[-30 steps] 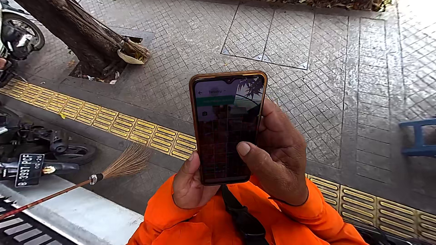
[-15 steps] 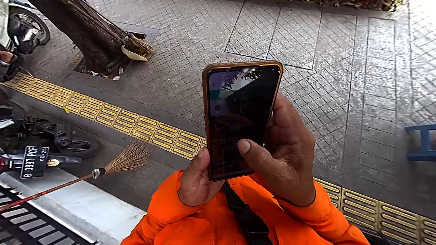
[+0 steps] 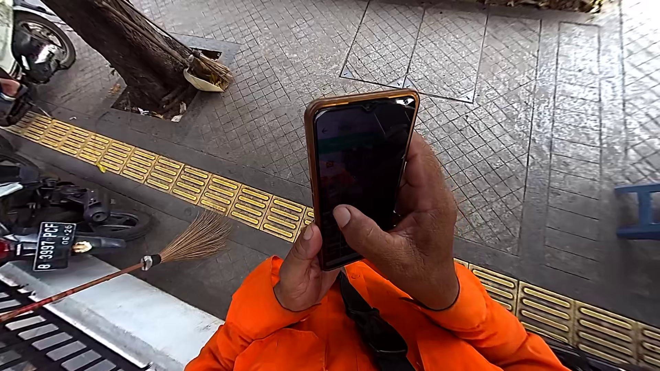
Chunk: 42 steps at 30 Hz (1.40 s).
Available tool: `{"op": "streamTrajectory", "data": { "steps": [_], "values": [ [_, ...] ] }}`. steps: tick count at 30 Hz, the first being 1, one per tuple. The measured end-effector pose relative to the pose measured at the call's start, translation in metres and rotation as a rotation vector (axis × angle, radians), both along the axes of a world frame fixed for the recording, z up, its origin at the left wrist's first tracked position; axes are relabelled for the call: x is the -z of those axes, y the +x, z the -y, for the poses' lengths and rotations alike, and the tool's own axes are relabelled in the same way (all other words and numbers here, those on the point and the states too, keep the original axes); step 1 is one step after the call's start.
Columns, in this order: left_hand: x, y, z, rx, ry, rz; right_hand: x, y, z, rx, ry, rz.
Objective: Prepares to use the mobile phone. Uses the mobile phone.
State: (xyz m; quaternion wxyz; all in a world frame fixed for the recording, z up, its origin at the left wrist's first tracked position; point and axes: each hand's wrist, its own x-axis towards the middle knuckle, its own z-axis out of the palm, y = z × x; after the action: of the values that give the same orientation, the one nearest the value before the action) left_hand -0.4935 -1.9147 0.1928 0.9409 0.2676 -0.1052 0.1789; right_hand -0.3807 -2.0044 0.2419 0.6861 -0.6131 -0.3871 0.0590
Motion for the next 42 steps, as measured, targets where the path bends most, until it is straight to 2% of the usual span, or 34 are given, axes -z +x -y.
{"op": "streamTrajectory", "data": {
  "steps": [7, 18, 28, 42],
  "values": [
    [0.004, -0.002, 0.0, -0.011, 0.032, -0.014, 0.003, 0.0, -0.005, 0.061, -0.023, 0.021],
    [0.005, -0.001, -0.001, -0.013, -0.09, -0.012, 0.008, 0.004, 0.002, -0.157, 0.07, -0.103],
    [0.008, -0.001, 0.0, 0.01, -0.053, -0.003, 0.009, 0.002, 0.0, -0.058, 0.091, -0.082],
    [0.007, -0.002, -0.004, 0.05, -0.113, 0.01, 0.016, 0.011, 0.013, -0.195, 0.169, -0.044]
  ]
}}
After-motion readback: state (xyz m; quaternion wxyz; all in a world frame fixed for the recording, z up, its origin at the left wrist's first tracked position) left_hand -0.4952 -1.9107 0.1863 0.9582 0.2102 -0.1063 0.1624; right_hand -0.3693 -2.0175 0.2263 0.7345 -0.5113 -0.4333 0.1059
